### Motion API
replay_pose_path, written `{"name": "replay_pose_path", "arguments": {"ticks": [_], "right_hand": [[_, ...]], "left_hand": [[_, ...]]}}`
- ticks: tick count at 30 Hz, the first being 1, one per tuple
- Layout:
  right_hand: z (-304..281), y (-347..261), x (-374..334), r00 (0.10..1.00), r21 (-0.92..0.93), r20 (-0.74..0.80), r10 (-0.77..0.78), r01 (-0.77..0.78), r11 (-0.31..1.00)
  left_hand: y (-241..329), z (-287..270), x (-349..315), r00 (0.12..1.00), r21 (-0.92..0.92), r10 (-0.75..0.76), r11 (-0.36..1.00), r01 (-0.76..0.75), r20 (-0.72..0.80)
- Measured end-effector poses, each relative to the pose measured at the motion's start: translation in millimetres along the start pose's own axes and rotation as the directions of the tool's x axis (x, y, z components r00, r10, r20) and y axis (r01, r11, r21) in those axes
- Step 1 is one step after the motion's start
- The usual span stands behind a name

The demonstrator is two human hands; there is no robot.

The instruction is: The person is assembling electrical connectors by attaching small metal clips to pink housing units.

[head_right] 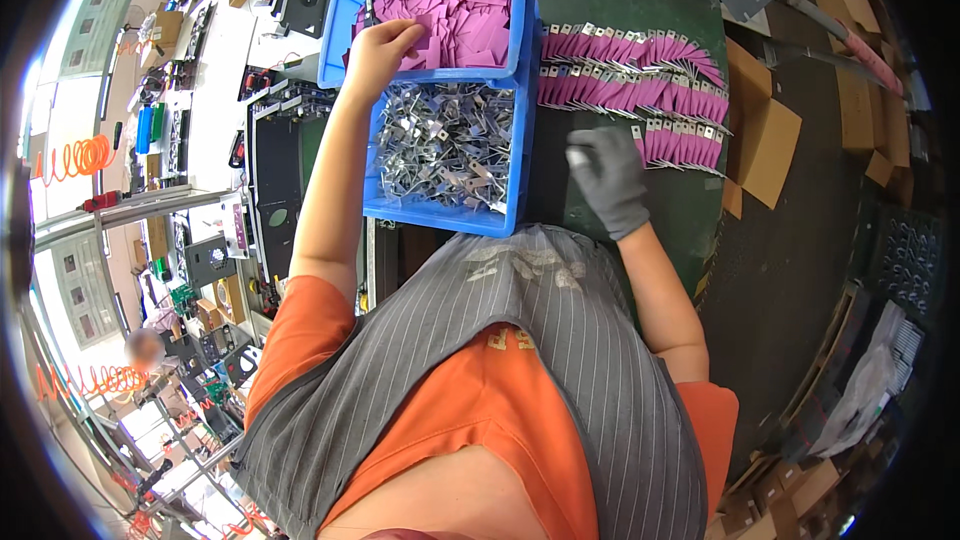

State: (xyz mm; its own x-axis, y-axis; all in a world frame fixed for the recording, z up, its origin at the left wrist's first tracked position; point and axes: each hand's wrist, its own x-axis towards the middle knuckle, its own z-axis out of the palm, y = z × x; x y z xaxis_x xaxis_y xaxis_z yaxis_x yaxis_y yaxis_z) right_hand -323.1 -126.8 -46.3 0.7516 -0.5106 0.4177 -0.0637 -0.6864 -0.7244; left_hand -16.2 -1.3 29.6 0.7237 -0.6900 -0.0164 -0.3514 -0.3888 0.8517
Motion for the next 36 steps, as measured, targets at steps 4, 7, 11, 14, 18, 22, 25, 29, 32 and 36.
{"name": "replay_pose_path", "arguments": {"ticks": [4, 7, 11, 14, 18, 22, 25, 29, 32, 36], "right_hand": [[28.2, -46.7, 34.7, 0.922, -0.082, 0.257, -0.289, 0.319, 0.944], [69.4, -52.1, 53.4, 0.796, -0.246, 0.567, -0.209, 0.406, 0.880], [122.2, -53.3, 68.5, 0.743, -0.543, 0.669, -0.011, 0.499, 0.676], [151.2, -41.0, 77.2, 0.721, -0.609, 0.681, 0.126, 0.463, 0.644], [156.6, -32.1, 81.8, 0.645, -0.580, 0.739, 0.194, 0.464, 0.669], [93.9, -58.1, 91.1, 0.496, -0.296, 0.867, 0.050, 0.432, 0.852], [58.1, -39.7, 75.0, 0.625, 0.192, 0.718, -0.307, 0.247, 0.950], [4.0, -57.3, 71.8, 0.719, 0.481, 0.563, -0.407, 0.115, 0.869], [-30.2, -68.2, 66.7, 0.820, 0.540, 0.438, -0.367, 0.086, 0.837], [-46.6, -74.5, 63.9, 0.834, 0.616, 0.444, -0.328, -0.018, 0.788]], "left_hand": [[7.8, -13.1, -49.1, 0.996, -0.072, -0.083, 0.994, 0.085, 0.033], [-16.8, -15.4, -83.2, 0.989, -0.175, -0.141, 0.974, 0.146, 0.038], [-38.3, -17.2, -121.3, 0.948, -0.368, -0.315, 0.876, 0.312, 0.053], [-47.6, -8.0, -142.3, 0.927, -0.461, -0.362, 0.809, 0.366, 0.100], [-48.8, -3.9, -159.7, 0.899, -0.496, -0.424, 0.760, 0.420, 0.111], [-52.6, -6.8, -168.7, 0.896, -0.485, -0.426, 0.761, 0.431, 0.128], [-47.4, -0.3, -171.2, 0.923, -0.473, -0.356, 0.795, 0.381, 0.145], [-37.6, 9.9, -169.1, 0.960, -0.438, -0.189, 0.859, 0.264, 0.207], [-30.4, 14.9, -166.6, 0.946, -0.250, -0.157, 0.940, 0.231, 0.285], [-7.7, 18.9, -163.4, 0.941, -0.167, -0.126, 0.968, 0.185, 0.315]]}}
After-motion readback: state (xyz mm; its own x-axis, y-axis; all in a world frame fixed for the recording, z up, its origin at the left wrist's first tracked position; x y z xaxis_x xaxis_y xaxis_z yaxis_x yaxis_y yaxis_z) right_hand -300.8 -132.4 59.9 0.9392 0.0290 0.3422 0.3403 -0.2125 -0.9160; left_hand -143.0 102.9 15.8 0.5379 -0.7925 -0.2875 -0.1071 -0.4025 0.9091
